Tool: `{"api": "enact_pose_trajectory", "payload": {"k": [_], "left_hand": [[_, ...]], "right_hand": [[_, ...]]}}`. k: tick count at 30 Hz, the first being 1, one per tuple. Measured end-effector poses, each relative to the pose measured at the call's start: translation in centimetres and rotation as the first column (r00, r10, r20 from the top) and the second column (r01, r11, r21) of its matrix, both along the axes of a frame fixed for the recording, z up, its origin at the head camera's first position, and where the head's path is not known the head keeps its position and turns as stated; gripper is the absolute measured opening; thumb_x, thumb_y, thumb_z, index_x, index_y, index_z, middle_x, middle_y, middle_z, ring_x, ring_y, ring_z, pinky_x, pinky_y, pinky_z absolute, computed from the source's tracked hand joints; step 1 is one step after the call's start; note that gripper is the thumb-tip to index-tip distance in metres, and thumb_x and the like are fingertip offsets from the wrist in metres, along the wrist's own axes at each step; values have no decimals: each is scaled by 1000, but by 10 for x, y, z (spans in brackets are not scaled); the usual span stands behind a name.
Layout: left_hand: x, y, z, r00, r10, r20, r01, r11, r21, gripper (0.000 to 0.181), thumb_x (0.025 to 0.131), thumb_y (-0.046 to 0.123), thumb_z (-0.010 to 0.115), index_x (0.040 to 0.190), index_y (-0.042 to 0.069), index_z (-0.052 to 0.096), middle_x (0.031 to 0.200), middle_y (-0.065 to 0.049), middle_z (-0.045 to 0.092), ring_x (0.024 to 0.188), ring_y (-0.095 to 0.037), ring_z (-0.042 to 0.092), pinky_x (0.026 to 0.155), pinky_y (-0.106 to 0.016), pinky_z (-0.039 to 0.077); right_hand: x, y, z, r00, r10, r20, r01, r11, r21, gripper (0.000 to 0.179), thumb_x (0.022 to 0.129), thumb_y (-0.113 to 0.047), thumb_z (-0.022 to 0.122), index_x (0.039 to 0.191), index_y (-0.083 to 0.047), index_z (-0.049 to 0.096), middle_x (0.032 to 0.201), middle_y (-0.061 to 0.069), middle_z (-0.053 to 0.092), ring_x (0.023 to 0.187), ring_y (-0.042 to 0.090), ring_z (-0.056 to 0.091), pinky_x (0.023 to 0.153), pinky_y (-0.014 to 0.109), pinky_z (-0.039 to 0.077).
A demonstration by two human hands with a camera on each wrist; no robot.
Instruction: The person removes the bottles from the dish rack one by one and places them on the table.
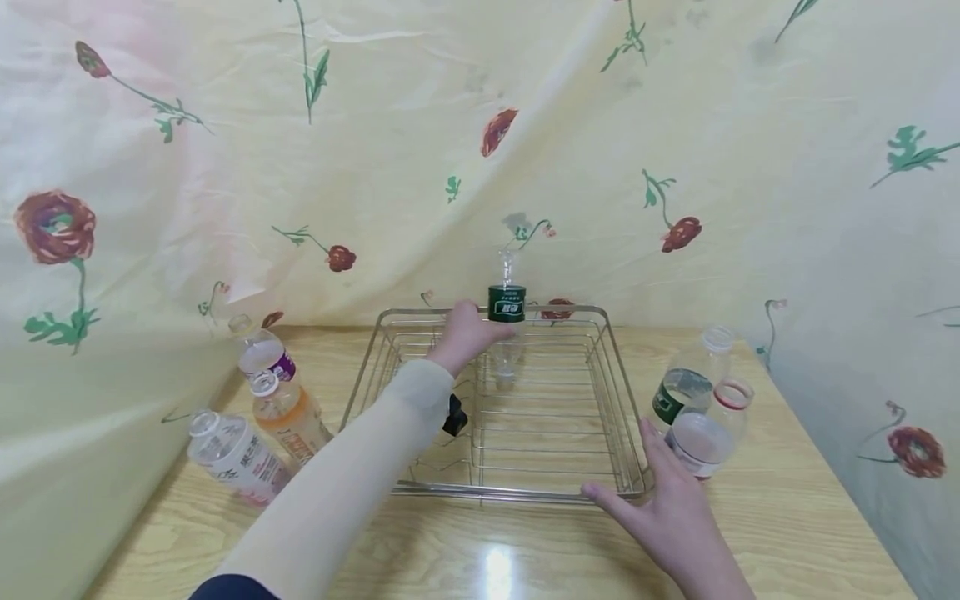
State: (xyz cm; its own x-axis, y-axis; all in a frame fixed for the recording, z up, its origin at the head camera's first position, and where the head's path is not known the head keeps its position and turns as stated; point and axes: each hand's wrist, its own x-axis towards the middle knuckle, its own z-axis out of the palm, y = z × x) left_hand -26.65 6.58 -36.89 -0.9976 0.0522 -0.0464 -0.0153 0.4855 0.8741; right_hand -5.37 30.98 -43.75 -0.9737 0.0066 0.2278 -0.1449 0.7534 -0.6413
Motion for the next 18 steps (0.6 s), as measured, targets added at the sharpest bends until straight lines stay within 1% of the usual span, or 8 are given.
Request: {"api": "enact_pose_trajectory", "payload": {"k": [4, 6, 11, 14, 18], "left_hand": [[0, 3, -3, 1000, 0, 2, 0, 1000, -22, 60, 83, 26, 87, 125, -1, 55, 104, -9, 60, 94, -24, 61, 84, -37, 55], [-1, 5, -4, 1000, -3, 3, 3, 999, -34, 57, 83, 24, 87, 124, -1, 56, 104, -9, 61, 94, -24, 61, 85, -37, 55], [-11, 11, -7, 1000, -6, -5, 6, 997, -72, 56, 82, 24, 88, 123, 0, 59, 107, -10, 63, 95, -24, 62, 86, -37, 54], [-17, 15, -10, 1000, -5, 2, 5, 996, -95, 57, 81, 26, 89, 123, 0, 60, 109, -10, 64, 95, -24, 63, 87, -36, 55], [-20, 20, -13, 1000, 16, -3, -16, 994, -108, 57, 80, 26, 89, 123, 0, 61, 109, -10, 65, 95, -24, 64, 86, -36, 55]], "right_hand": [[1, -1, -2, 1000, 0, -2, 0, 1000, -9, 112, 82, -44, 86, 163, -9, 17, 161, 26, 26, 137, 57, 33, 99, 75, 34], [1, -1, -4, 1000, 1, -18, -1, 1000, -2, 113, 81, -44, 86, 163, -8, 17, 160, 27, 26, 136, 58, 33, 100, 76, 33], [-1, 1, -5, 998, 4, -60, -3, 1000, 15, 115, 80, -44, 87, 163, -8, 16, 160, 27, 27, 136, 58, 33, 103, 75, 30], [-2, 3, -3, 999, -1, -51, 2, 1000, 15, 115, 80, -45, 87, 163, -9, 16, 160, 27, 27, 136, 58, 32, 103, 76, 30], [-1, 4, -2, 999, -6, -35, 7, 1000, 4, 115, 80, -48, 86, 164, -11, 16, 160, 27, 26, 137, 58, 31, 102, 77, 29]]}}
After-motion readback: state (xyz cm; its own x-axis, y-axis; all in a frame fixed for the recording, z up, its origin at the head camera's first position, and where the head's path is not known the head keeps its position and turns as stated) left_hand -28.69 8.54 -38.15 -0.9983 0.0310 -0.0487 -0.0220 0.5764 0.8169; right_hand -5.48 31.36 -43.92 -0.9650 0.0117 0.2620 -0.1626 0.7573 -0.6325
